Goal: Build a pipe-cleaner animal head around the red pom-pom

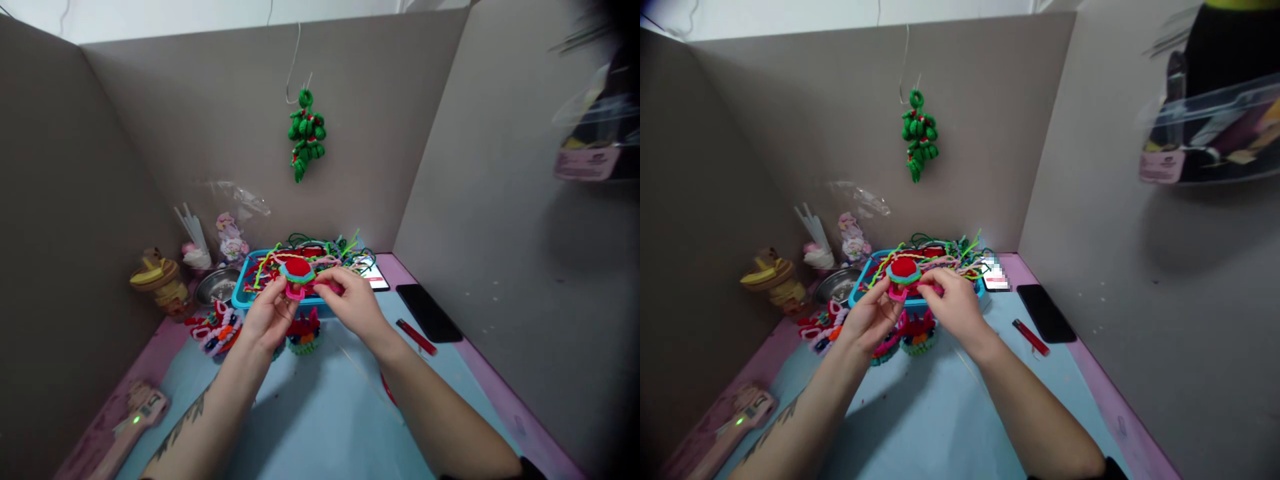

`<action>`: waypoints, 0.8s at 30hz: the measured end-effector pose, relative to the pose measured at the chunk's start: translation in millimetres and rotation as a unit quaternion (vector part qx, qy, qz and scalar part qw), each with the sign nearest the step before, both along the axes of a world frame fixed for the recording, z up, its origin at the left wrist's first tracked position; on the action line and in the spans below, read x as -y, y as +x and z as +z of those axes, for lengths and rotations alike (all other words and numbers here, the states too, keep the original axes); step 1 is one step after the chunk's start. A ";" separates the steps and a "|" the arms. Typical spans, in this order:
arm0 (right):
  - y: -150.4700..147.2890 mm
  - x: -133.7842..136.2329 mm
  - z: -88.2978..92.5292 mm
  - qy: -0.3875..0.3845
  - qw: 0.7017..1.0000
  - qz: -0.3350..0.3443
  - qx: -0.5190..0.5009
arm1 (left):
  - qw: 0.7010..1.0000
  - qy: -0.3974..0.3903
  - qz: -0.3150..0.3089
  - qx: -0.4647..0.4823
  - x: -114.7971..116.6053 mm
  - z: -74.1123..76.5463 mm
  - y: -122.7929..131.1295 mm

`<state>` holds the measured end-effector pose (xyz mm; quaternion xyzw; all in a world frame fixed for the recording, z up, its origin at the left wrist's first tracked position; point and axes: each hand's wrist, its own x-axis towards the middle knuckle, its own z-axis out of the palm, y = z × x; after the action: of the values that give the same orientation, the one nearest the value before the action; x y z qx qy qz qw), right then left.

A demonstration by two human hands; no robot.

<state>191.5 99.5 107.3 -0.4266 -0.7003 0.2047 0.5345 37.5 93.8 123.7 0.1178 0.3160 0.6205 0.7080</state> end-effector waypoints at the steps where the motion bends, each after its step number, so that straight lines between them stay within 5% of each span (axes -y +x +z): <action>1: -1.0 0.4 -0.9 0.008 1.000 0.005 -0.006 | 1.000 0.004 0.000 -0.002 0.0 -0.9 0.2; 14: -4.9 5.3 -0.1 0.052 0.998 -0.021 -0.010 | 1.000 0.021 -0.013 0.008 1.9 -6.2 3.8; 24: -1.0 0.5 2.4 0.060 0.998 0.036 -0.005 | 1.000 -0.004 0.004 0.009 2.3 0.8 2.9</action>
<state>190.6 99.0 109.8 -0.3672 -0.7233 0.1835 0.5553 40.4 91.5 124.5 0.1075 0.3126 0.6232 0.7088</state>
